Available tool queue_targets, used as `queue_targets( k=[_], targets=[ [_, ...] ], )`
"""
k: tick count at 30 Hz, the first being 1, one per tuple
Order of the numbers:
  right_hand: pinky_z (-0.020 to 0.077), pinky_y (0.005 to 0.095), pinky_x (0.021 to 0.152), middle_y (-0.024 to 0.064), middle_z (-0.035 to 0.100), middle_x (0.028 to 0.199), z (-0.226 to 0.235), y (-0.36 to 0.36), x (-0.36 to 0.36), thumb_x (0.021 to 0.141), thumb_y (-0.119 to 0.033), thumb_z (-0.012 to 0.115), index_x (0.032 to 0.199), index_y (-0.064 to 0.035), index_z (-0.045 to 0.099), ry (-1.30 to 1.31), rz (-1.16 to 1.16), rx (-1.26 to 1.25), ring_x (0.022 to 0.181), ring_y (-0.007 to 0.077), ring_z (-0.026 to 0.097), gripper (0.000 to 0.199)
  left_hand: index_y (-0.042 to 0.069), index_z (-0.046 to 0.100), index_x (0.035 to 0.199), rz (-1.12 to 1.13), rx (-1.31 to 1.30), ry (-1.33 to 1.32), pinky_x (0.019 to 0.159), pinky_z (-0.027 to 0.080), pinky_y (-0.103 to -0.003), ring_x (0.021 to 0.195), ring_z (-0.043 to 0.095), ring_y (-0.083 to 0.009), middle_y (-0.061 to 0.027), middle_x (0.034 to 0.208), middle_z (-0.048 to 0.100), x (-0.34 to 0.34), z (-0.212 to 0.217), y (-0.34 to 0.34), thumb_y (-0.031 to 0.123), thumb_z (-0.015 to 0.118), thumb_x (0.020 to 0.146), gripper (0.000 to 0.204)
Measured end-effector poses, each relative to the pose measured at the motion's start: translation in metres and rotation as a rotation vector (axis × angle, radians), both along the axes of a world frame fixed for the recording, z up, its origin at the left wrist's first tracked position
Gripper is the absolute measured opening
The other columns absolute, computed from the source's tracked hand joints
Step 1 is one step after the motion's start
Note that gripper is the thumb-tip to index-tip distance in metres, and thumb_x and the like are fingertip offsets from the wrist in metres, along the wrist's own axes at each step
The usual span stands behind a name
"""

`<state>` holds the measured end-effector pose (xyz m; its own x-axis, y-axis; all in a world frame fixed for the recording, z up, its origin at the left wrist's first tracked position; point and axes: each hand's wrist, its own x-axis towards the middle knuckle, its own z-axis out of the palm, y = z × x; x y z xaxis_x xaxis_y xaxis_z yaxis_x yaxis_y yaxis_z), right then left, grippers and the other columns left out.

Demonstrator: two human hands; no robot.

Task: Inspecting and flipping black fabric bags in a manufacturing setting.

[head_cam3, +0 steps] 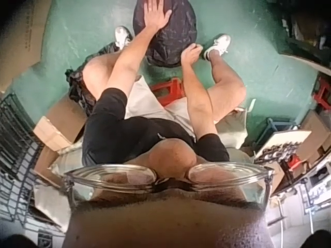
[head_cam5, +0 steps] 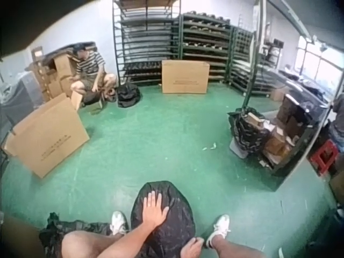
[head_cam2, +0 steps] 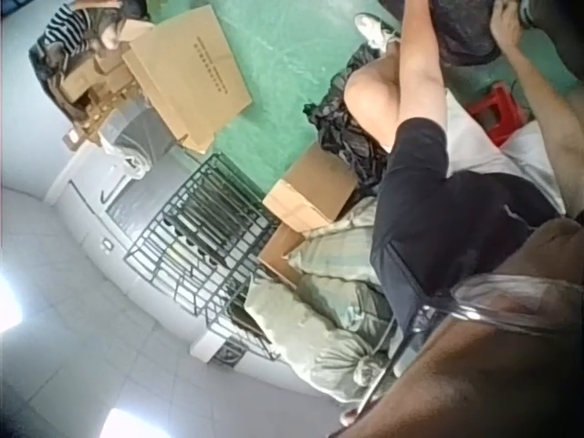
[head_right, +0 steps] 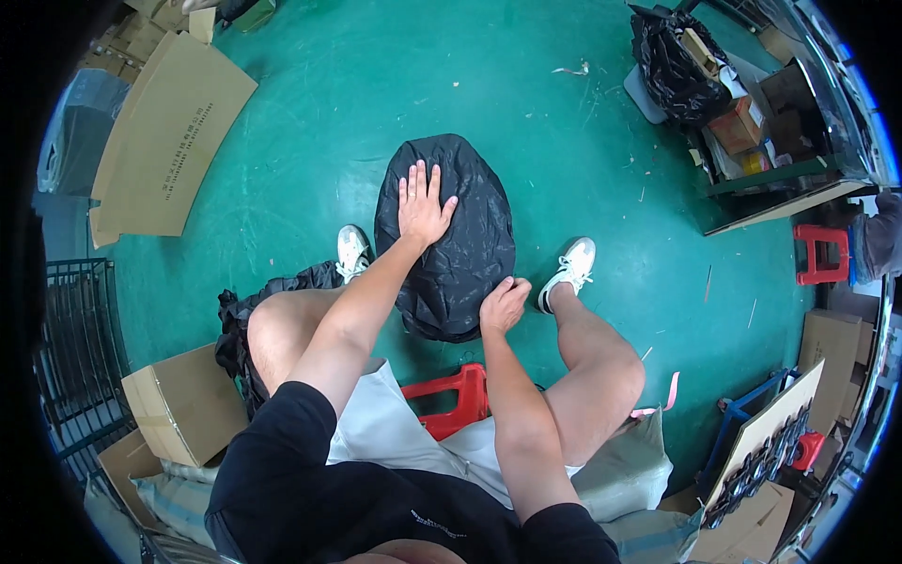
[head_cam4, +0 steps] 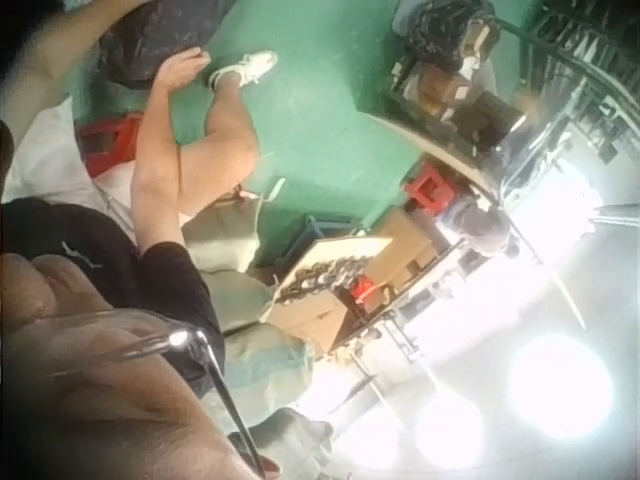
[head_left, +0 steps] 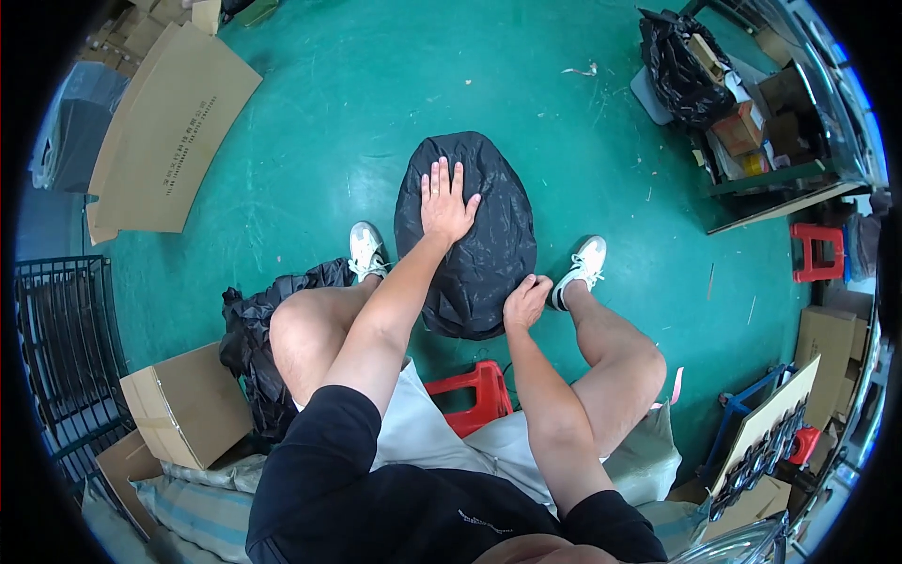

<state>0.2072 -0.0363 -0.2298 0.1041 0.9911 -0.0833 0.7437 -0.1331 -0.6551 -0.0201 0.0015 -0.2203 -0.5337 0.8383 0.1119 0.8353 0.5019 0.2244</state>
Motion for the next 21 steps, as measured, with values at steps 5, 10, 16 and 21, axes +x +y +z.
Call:
queue_targets(
  k=[5, 10, 16, 21],
  targets=[
    [0.0324, 0.0508, 0.100, 0.0177, 0.054, 0.128, 0.036, 0.037, -0.036, 0.093, -0.028, 0.053, 0.119, -0.0034, 0.054, -0.168, 0.121, 0.373, 0.125, 0.0352, 0.045, 0.036, 0.007, 0.020, 0.154, -0.049, -0.086, -0.049, 0.121, 0.010, -0.046, 0.149, 0.013, -0.0301, -0.0164, 0.161, 0.015, 0.020, -0.003, -0.034, 0.049, 0.042, 0.096, 0.075],
    [0.0234, 0.0458, 0.117, 0.0157, 0.042, 0.147, 0.042, 0.066, -0.073, 0.092, -0.024, 0.054, 0.133, -0.0049, 0.051, -0.094, 0.623, 0.448, 0.142, 0.0339, 0.030, 0.045, 0.015, 0.028, 0.153, -0.169, -0.012, -0.230, 0.120, 0.010, -0.052, 0.149, 0.015, -0.0298, -0.0079, 0.161, 0.019, 0.016, 0.004, -0.062, 0.047, 0.045, 0.096, 0.067],
    [0.0121, 0.0597, 0.116, 0.0104, 0.022, 0.160, 0.022, 0.052, -0.079, 0.096, -0.044, 0.045, 0.152, -0.0196, 0.032, -0.486, 0.789, 0.207, 0.148, 0.0316, 0.016, 0.063, 0.036, 0.030, 0.151, -0.052, -0.176, -0.018, 0.107, 0.006, -0.076, 0.147, 0.005, -0.0434, -0.0083, 0.162, 0.014, 0.019, 0.017, -0.077, 0.062, 0.047, 0.090, 0.069],
    [0.0132, 0.0586, 0.117, 0.0113, 0.020, 0.160, 0.018, 0.054, -0.081, 0.094, -0.043, 0.047, 0.152, -0.0178, 0.033, -0.441, 0.804, 0.234, 0.148, 0.0339, 0.016, 0.064, 0.033, 0.032, 0.151, -0.048, -0.142, -0.051, 0.107, 0.006, -0.075, 0.148, 0.005, -0.0414, -0.0067, 0.162, 0.014, 0.016, 0.017, -0.077, 0.063, 0.050, 0.087, 0.073]
  ],
)
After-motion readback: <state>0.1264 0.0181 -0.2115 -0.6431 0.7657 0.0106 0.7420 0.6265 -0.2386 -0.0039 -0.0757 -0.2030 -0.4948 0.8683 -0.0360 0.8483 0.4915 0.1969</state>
